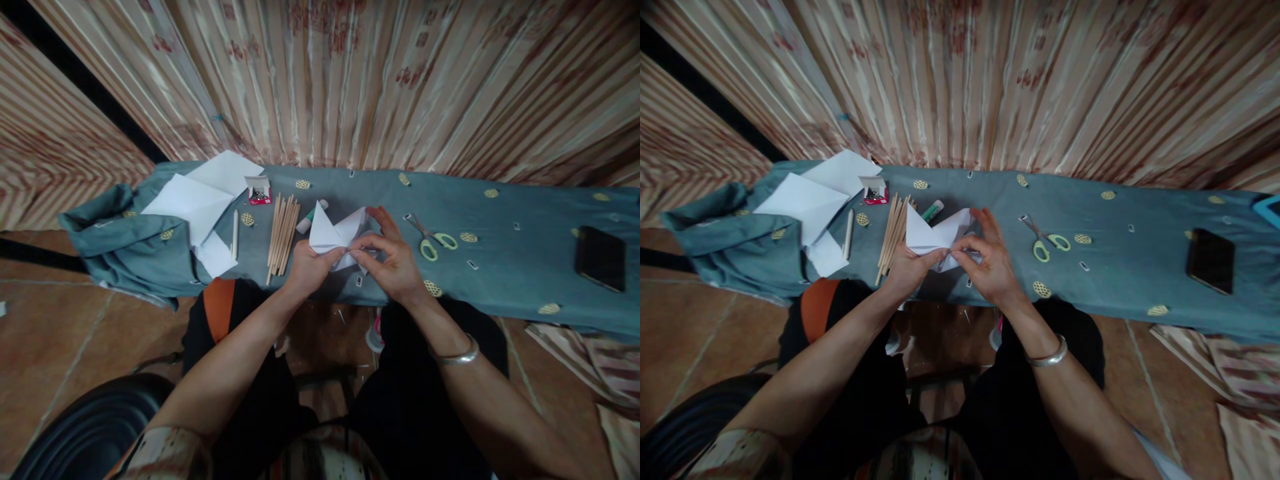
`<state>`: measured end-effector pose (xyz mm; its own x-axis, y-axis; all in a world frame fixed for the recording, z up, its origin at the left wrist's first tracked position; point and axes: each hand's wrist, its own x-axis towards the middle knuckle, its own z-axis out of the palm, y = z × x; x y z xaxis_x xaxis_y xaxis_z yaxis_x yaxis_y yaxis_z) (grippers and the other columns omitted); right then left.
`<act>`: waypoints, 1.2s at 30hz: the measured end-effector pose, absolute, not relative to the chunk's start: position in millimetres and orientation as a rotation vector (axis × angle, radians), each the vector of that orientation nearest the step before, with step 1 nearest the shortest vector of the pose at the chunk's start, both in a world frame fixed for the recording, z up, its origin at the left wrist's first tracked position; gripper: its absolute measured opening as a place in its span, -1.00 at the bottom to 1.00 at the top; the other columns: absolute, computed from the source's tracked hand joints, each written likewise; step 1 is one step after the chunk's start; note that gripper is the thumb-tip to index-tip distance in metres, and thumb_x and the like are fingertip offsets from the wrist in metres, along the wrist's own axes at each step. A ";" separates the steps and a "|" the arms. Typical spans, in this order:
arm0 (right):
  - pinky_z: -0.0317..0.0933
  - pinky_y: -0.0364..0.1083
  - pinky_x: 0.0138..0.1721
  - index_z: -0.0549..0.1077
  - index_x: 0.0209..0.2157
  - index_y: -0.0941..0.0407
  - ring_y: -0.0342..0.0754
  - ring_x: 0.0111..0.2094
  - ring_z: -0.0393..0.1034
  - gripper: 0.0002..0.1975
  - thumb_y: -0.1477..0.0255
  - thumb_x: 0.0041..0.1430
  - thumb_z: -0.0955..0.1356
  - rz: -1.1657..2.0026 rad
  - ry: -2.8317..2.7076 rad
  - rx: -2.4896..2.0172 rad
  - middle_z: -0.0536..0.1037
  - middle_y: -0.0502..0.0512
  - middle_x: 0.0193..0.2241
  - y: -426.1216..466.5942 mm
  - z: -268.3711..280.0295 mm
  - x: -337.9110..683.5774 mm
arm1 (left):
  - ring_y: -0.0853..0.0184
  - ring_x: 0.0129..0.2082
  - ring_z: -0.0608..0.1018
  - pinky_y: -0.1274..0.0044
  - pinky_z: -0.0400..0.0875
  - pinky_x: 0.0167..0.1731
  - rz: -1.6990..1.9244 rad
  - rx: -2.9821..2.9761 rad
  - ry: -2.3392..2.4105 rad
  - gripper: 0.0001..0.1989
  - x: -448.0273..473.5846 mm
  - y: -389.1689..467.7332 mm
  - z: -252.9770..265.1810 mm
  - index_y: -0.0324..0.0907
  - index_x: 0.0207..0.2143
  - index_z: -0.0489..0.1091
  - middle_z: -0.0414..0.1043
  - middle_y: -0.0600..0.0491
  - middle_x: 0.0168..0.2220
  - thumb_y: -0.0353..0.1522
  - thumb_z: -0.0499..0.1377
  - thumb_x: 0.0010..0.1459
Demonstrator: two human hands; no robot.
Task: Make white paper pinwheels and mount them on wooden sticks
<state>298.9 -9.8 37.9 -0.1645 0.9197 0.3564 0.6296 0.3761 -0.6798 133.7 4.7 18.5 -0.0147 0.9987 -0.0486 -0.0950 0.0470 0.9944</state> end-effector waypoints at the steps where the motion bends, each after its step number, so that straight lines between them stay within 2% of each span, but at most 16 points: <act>1: -0.11 0.23 0.30 0.54 -0.36 0.01 0.11 0.35 -0.10 -0.92 0.38 0.14 0.37 0.493 -1.889 -1.340 0.21 0.01 0.27 -9.7 37.7 299.1 | 0.24 -0.44 0.54 0.48 0.44 -0.42 1.222 1.102 1.177 -0.85 133.5 4.4 19.0 -0.23 -0.52 0.52 0.54 0.03 -0.49 -0.37 0.37 -0.21; 12: -0.11 0.21 0.30 0.54 -0.37 0.03 0.13 0.35 -0.09 -0.92 0.38 0.14 0.37 0.506 -1.901 -1.333 0.22 0.04 0.27 -10.1 38.3 299.5 | 0.25 -0.40 0.56 0.45 0.45 -0.34 1.203 1.139 1.181 -0.83 132.3 5.0 22.5 -0.26 -0.47 0.54 0.56 0.04 -0.45 -0.39 0.34 -0.21; 19: -0.13 0.20 0.31 0.53 -0.38 0.04 0.14 0.35 -0.08 -0.91 0.37 0.14 0.36 0.536 -1.874 -1.298 0.24 0.06 0.26 -10.3 35.6 299.4 | 0.28 -0.45 0.54 0.48 0.43 -0.37 1.206 1.152 1.182 -0.82 132.8 3.6 21.9 -0.28 -0.48 0.53 0.54 0.05 -0.48 -0.38 0.34 -0.23; 24: -0.15 0.22 0.31 0.52 -0.39 0.04 0.15 0.34 -0.07 -0.91 0.35 0.11 0.38 0.586 -1.810 -1.246 0.26 0.09 0.24 -8.7 31.0 298.3 | 0.29 -0.43 0.55 0.49 0.44 -0.36 1.194 1.150 1.154 -0.77 133.4 2.6 20.2 -0.29 -0.42 0.54 0.56 0.04 -0.45 -0.35 0.32 -0.20; 30: -0.17 0.19 0.31 0.52 -0.39 0.03 0.12 0.34 -0.07 -0.93 0.36 0.10 0.37 0.611 -1.793 -1.236 0.26 0.06 0.24 -8.2 28.9 297.7 | 0.30 -0.42 0.56 0.50 0.46 -0.34 1.177 1.120 1.170 -0.79 133.5 1.9 23.5 -0.28 -0.40 0.55 0.57 0.03 -0.44 -0.39 0.30 -0.19; 36: -0.15 0.19 0.31 0.51 -0.40 0.04 0.12 0.33 -0.04 -0.92 0.36 0.10 0.37 0.624 -1.763 -1.236 0.29 0.08 0.22 -7.9 27.6 296.9 | 0.27 -0.42 0.57 0.48 0.47 -0.32 1.173 1.123 1.105 -0.75 132.9 2.1 21.1 -0.29 -0.42 0.56 0.59 0.00 -0.43 -0.32 0.36 -0.20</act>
